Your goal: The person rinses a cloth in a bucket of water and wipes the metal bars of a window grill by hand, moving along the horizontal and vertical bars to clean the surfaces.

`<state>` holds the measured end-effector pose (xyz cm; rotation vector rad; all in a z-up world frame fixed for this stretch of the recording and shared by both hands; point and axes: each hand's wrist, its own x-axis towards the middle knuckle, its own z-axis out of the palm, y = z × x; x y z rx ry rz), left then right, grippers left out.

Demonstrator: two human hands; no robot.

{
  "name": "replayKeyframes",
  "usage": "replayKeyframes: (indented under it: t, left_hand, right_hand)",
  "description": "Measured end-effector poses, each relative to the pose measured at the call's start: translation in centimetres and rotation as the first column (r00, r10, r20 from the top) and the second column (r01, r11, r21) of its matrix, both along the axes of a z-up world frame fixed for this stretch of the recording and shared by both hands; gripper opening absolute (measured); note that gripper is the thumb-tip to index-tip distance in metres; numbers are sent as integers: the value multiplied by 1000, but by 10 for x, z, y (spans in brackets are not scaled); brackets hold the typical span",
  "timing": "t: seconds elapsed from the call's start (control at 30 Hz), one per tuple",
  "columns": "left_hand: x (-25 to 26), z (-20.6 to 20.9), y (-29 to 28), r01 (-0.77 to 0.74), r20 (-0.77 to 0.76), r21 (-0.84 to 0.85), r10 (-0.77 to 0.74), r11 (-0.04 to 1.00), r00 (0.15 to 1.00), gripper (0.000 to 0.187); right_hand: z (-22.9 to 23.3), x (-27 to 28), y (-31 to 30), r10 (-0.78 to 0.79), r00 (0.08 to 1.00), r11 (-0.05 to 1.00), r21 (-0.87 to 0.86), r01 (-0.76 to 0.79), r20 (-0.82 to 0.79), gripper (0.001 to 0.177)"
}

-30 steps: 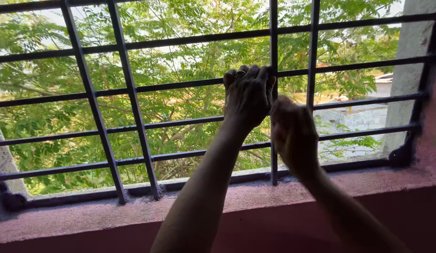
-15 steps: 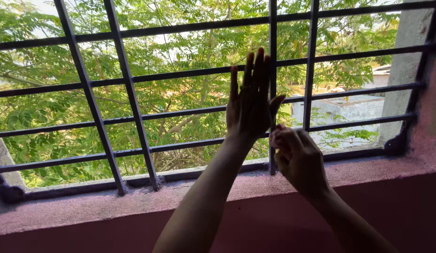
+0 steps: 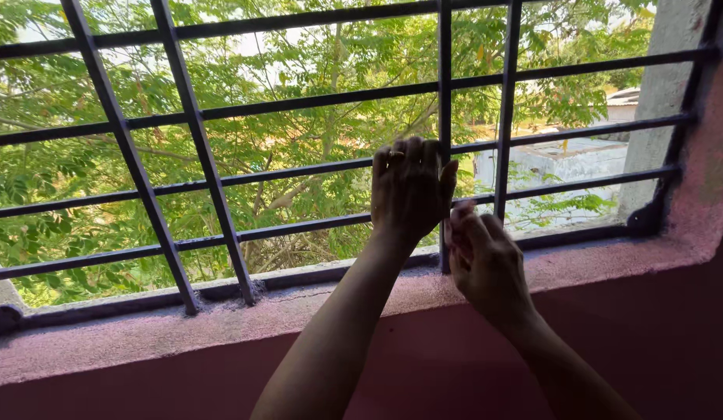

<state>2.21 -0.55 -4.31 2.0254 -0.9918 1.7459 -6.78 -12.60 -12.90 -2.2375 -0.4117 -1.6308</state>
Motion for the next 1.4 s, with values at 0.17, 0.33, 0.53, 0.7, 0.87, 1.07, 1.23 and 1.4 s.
replayKeyframes:
  t: [0.17, 0.33, 0.53, 0.7, 0.87, 1.07, 1.23, 1.4]
  left_hand:
    - [-5, 0, 2, 6, 86, -39, -3, 999, 996, 32]
    - [-6, -2, 7, -9, 55, -31, 11, 999, 998, 35]
    - [-3, -3, 10, 10, 138, -75, 1, 997, 990, 36]
    - [-3, 0, 14, 15, 59, -45, -12, 999, 998, 37]
    - [-4, 0, 20, 1, 62, -21, 0, 1000, 998, 41]
    - [-7, 1, 26, 83, 81, -35, -80, 996, 993, 57]
    - [-7, 0, 22, 97, 141, -10, -95, 995, 986, 59]
    - [-16, 2, 21, 129, 80, 0, -129, 992, 988, 53]
  right_hand:
    - [6, -7, -22, 140, 938, 986, 132, -102, -318, 8]
    - [5, 6, -3, 64, 985, 991, 127, -44, -162, 14]
    - [14, -5, -10, 207, 924, 957, 264, -123, -321, 8]
    - [4, 8, 10, -64, 960, 994, 71, 87, -272, 20]
    - [29, -21, 3, 176, 813, 983, 144, -115, -555, 19]
    - [97, -50, -5, 277, 961, 938, 211, -275, 20, 6]
    - [181, -25, -33, -146, 765, 941, -151, 303, 627, 25]
    - [172, -12, -14, -68, 821, 892, -334, 304, 567, 28]
